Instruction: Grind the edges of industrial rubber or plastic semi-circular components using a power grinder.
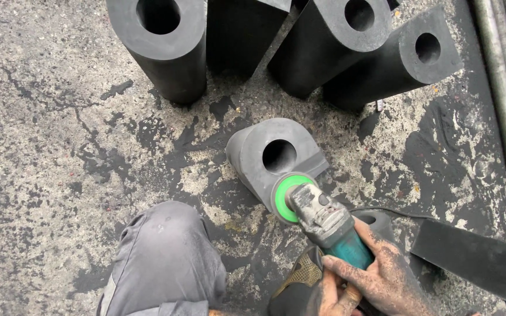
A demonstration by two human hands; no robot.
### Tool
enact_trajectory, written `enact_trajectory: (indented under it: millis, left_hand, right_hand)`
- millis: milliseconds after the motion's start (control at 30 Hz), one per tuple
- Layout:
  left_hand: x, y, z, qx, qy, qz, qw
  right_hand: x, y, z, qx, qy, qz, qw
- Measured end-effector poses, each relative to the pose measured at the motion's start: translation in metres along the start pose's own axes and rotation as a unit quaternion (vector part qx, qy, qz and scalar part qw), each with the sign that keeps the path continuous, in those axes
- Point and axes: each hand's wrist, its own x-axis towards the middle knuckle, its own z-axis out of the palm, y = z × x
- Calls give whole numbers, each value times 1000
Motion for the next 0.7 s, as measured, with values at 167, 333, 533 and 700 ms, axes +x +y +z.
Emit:
enact_trajectory:
  millis: [167, 333, 533, 700]
  left_hand:
    - [11, 33, -5, 151, -9, -74, 986]
    - [9, 8, -1, 30, -20, -58, 998]
    - [5, 29, -3, 88, -18, -85, 992]
    - [7, 24, -9, 104, -10, -75, 992]
  right_hand:
    - [7, -25, -14, -34, 119, 226, 966]
    - [-7, 13, -1, -32, 46, 94, 994]
    - [-3, -10, -6, -47, 64, 248, 965]
    - [-7, 18, -3, -17, 43, 207, 977]
